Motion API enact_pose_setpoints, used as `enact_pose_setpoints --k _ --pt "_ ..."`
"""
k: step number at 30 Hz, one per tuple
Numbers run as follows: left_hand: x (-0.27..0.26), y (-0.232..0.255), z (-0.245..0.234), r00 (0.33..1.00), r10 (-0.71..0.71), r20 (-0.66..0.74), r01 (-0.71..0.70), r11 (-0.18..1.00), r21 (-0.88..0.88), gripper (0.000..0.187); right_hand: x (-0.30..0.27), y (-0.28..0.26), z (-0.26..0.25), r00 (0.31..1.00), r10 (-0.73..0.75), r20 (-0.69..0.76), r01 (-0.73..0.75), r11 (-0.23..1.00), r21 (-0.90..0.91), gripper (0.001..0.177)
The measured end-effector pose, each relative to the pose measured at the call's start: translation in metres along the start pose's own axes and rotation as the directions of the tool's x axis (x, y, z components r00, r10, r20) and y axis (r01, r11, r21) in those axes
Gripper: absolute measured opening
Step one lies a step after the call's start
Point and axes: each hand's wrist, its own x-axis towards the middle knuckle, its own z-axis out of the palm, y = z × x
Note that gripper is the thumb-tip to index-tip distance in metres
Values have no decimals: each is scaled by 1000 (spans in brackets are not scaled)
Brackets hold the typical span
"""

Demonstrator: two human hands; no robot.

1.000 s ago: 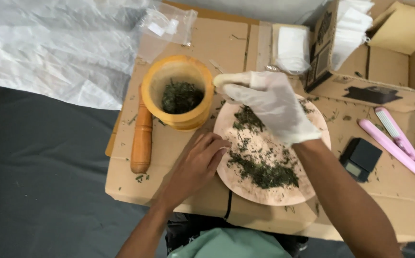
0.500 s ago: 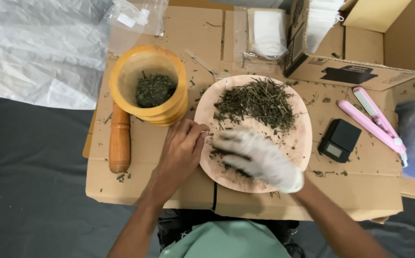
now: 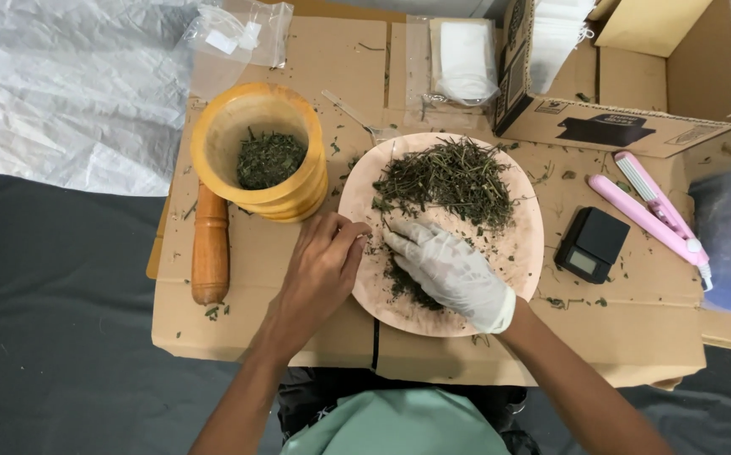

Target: Sorting through dried tea leaves on a plate to remove debris and then grinding them using a wooden mortar and pestle.

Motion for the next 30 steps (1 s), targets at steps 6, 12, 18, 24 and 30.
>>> enact_pose_setpoints --k 6,12,18,24,30 --pt "16 4 -2 999 42 -4 -42 995 96 12 -21 71 51 990 17 -138 -51 968 -245 20" --pt "38 -11 16 985 173 22 -174 963 204 14 14 50 24 974 220 -49 -225 952 -206 38" --pt "22 -10 15 992 126 13 -127 977 169 12 4 6 -30 909 409 -86 -392 906 159 28" --pt "12 -5 21 996 67 52 -72 993 93 11 -13 -10 -28 993 73 -90 -59 986 155 32" --pt "3 -7 20 994 50 95 -58 995 81 12 -42 20 -21 975 196 107 -212 962 174 25"
